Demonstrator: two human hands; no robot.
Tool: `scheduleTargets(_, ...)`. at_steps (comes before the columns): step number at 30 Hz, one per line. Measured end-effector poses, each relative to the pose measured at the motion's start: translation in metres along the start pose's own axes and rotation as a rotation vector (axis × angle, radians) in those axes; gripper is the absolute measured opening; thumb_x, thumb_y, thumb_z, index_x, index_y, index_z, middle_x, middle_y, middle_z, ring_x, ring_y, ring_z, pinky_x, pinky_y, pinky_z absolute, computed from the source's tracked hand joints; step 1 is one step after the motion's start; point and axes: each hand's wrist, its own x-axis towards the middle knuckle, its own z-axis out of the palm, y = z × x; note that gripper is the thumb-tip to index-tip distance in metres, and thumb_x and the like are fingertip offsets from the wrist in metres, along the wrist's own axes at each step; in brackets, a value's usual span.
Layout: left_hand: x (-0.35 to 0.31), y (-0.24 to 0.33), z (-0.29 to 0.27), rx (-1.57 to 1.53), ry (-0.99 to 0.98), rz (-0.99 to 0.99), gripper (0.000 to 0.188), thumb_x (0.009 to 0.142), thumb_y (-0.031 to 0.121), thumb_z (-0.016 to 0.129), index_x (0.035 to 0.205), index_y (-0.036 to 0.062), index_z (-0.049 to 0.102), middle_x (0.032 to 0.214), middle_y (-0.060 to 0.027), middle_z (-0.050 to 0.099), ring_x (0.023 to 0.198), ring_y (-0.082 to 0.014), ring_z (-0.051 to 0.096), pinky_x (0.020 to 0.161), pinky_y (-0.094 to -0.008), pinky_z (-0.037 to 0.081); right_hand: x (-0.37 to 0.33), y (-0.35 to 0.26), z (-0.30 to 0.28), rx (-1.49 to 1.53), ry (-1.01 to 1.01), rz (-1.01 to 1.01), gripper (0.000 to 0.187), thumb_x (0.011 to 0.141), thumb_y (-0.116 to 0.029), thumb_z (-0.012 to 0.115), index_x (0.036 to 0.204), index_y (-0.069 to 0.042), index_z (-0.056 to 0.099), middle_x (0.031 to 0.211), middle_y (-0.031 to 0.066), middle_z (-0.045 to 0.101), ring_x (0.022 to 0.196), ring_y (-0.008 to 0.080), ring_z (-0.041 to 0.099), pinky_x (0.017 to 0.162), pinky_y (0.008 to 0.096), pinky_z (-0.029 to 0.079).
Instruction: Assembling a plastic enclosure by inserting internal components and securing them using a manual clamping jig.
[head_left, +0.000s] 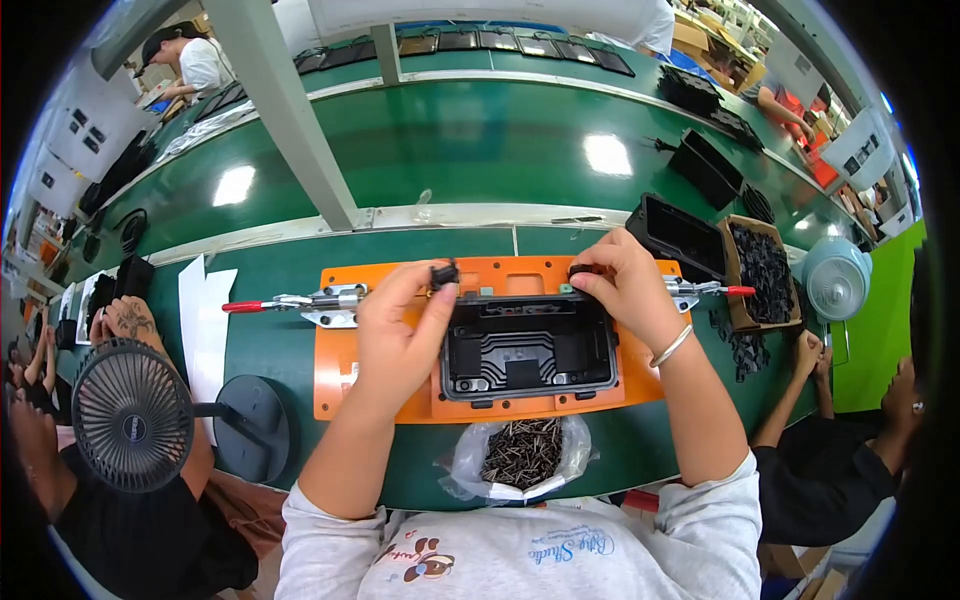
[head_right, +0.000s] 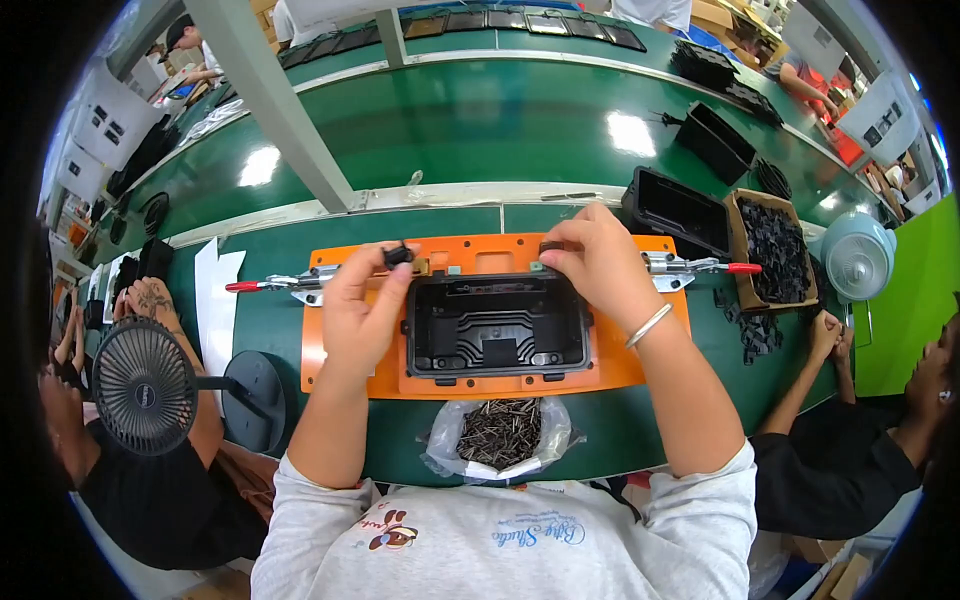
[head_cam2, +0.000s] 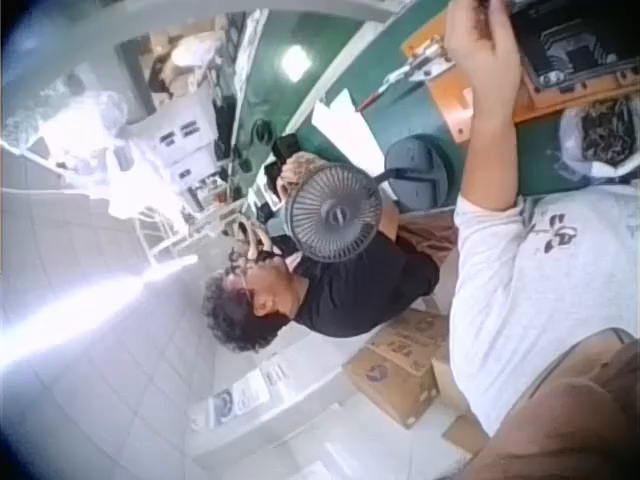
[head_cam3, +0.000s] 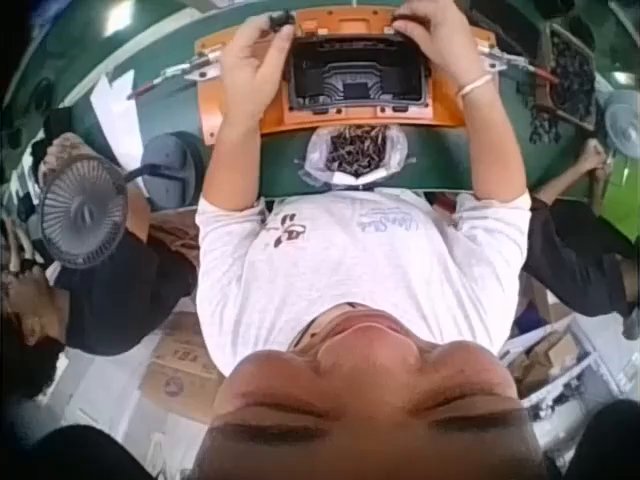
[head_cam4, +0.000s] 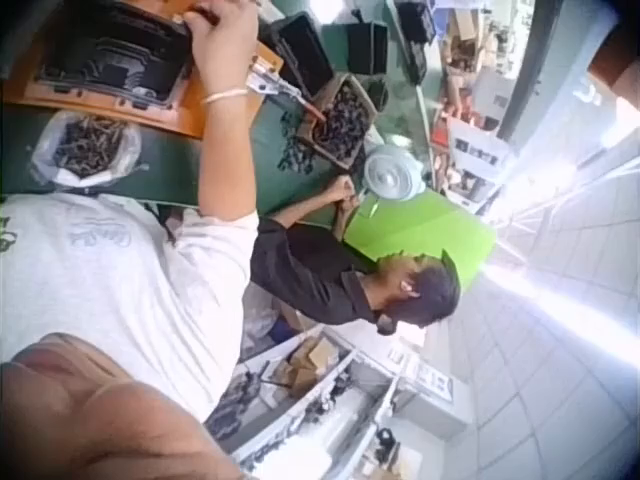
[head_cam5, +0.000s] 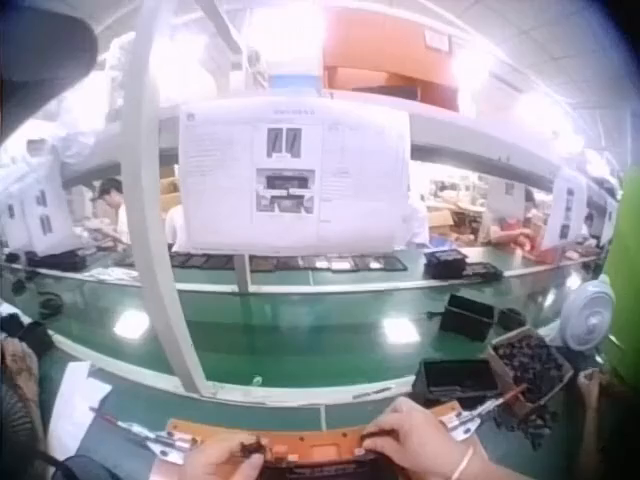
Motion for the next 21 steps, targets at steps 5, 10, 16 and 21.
scheduleTargets(5,-0.001,-0.007,0.012,0.426,0.053,0.31,0.016,0.08,0.0,0.066,0.096,0.0003,0.064,0.105,-0.0145,0.065,0.093,-0.0331,0.063,0.079,-0.0389,0.051,0.002,-0.002,0.002,0.148,0.079,0.016,0.016,0.078,-0.005,0.073,0.089,-0.003,0.062,0.088,0.0099,0.054,0.081,0.024,0.061,0.076,0.0338,0.051)
scheduleTargets(10,-0.002,-0.013,0.014,0.422,-0.001,0.299,0.016,0.079,0.001,0.066,0.095,0.0,0.064,0.107,-0.0147,0.064,0.096,-0.0337,0.062,0.08,-0.0394,0.05,0.004,0.002,0.002,0.173,0.068,0.004,0.017,0.077,-0.006,0.074,0.087,-0.002,0.06,0.086,0.011,0.055,0.076,0.0249,0.061,0.073,0.0343,0.05)
scheduleTargets(16,0.002,-0.02,0.013,0.368,0.04,0.293,0.014,0.078,-0.002,0.065,0.091,-0.0024,0.062,0.107,-0.0165,0.065,0.099,-0.0325,0.063,0.081,-0.0364,0.051,0.009,0.007,0.002,0.203,0.039,0.023,0.019,0.074,-0.007,0.075,0.084,-0.002,0.059,0.081,0.0111,0.057,0.074,0.0257,0.06,0.069,0.0351,0.049)
scheduleTargets(21,0.002,-0.019,0.011,0.395,0.007,0.321,0.014,0.076,-0.001,0.065,0.089,-0.0022,0.061,0.104,-0.0162,0.066,0.099,-0.0347,0.062,0.086,-0.0389,0.05,-0.025,-0.017,-0.01,-0.117,0.201,-0.123,0.021,0.078,-0.018,0.072,0.095,-0.008,0.064,0.09,0.0098,0.061,0.085,0.0322,0.058,0.076,0.0414,0.041)
